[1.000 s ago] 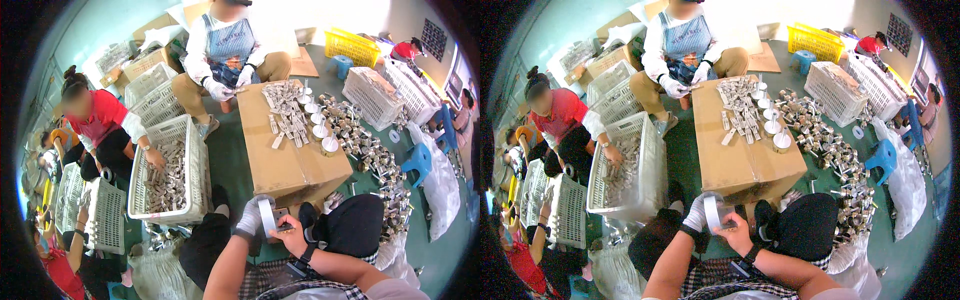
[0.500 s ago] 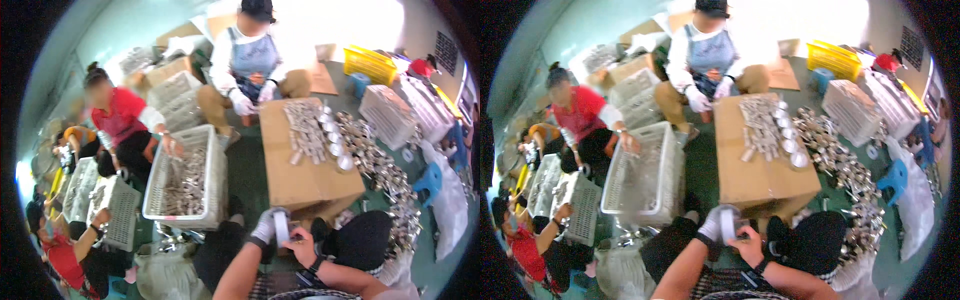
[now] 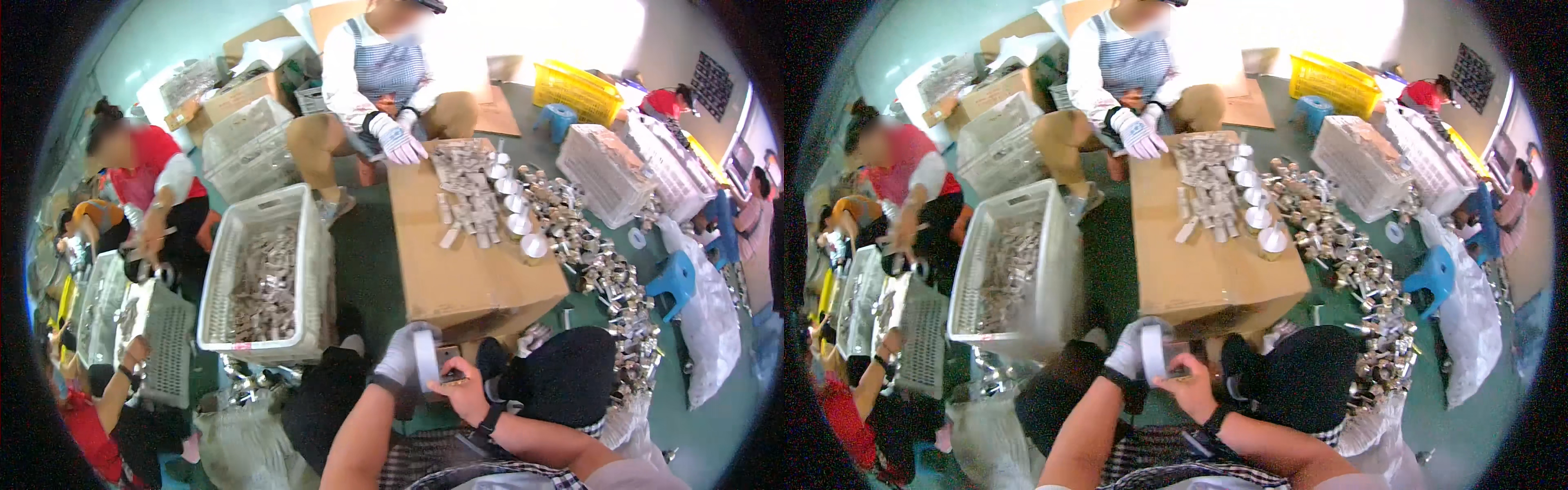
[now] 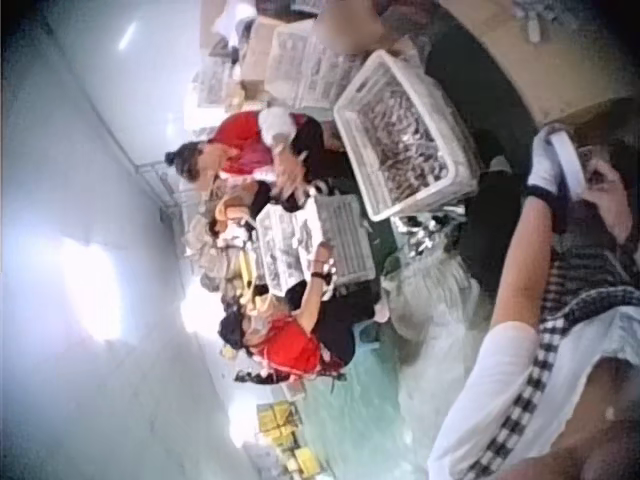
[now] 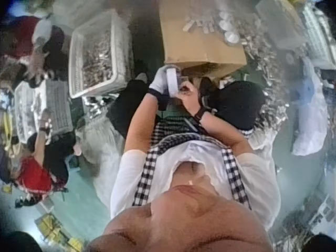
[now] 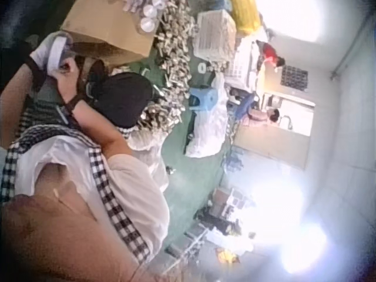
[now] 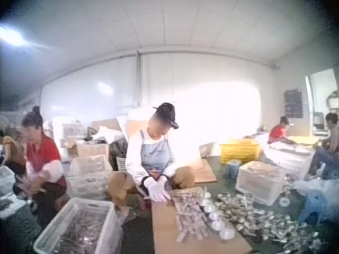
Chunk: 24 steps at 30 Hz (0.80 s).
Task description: The recorder is using a tape dispenser to apply adhesive tape to the ends of small metal components in a manufacturing assembly line.
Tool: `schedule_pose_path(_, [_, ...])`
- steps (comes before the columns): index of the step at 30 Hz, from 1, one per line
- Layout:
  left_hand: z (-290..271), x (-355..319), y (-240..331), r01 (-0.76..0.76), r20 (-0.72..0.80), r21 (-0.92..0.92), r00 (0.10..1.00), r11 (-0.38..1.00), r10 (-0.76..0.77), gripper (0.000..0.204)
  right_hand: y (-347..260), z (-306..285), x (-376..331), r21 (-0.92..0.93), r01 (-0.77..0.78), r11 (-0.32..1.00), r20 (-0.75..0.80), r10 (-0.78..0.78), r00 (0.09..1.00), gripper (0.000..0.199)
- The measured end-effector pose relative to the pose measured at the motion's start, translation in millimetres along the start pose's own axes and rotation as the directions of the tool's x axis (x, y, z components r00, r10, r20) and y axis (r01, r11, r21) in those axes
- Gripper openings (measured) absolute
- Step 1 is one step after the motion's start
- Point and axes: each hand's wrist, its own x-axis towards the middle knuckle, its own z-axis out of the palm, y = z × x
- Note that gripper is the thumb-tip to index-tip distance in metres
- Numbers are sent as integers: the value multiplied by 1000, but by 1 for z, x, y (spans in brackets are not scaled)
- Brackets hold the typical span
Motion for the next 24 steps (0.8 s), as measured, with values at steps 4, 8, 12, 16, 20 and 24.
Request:
schedule_pose_path(4, [-16,12,-6,-79,54,103,996,992,74,22,-9,2,-3,-29,34,999,13,-33,999,29])
schedule_pose_path(8, [-23,23,-10,-70,59,-1,996,998,70,22,3,3,0,-34,51,998,-6,-51,999,30])
schedule_pose_path(12, [-4,4,-4,-97,3,14,995,995,97,15,4,2,1,-45,77,996,-14,-78,997,31])
schedule_pose_path(16, [-5,0,-3,-127,47,17,991,992,126,15,-2,3,1,8,37,999,29,-38,999,31])
schedule_pose_path(20, [-8,6,-3,-76,26,-25,997,997,77,15,-3,3,1,19,18,1000,23,-18,1000,31])
schedule_pose_path(24, [-16,11,-5,-87,19,-32,996,996,88,17,-7,5,-1,14,35,999,25,-36,999,31])
